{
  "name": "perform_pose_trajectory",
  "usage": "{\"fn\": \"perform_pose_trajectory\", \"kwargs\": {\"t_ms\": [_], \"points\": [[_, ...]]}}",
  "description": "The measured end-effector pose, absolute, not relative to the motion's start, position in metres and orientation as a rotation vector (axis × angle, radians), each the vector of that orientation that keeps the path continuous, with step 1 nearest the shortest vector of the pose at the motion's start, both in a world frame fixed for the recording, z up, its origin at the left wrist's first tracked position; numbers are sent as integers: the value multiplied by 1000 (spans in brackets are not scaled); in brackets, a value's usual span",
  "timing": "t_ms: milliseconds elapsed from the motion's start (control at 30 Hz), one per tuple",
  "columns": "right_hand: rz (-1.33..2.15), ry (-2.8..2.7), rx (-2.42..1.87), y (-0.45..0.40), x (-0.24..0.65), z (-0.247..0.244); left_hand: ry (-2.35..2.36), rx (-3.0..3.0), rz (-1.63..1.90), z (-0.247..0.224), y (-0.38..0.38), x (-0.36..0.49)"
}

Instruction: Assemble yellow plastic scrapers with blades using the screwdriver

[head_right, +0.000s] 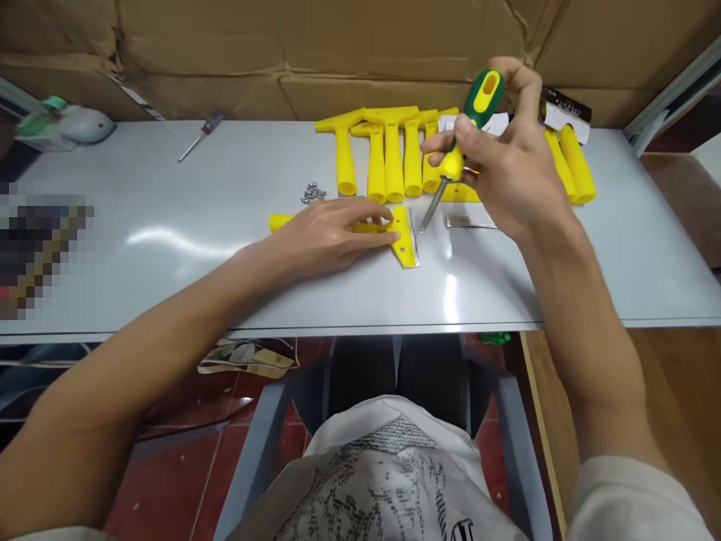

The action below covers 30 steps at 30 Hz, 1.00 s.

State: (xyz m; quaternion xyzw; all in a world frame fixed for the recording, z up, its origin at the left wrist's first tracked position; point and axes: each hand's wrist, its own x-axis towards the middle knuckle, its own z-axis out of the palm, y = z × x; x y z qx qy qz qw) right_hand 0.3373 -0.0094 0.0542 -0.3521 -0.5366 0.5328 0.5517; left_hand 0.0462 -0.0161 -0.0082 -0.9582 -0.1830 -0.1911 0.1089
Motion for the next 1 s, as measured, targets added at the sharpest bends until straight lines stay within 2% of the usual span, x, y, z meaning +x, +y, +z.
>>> {"fn": "perform_pose_trajectory", "kwargs": {"t_ms": [267,800,1000], "points": [[1004,-1526,-733,-29,313,55,-651,-2897,-623,-13,-12,40],[1104,-1521,-716,-25,310,40,-657,-2927,-638,-15,-11,40],[851,-1653,-346,14,312,3,-655,-2917,-631,-16,-10,40]]}}
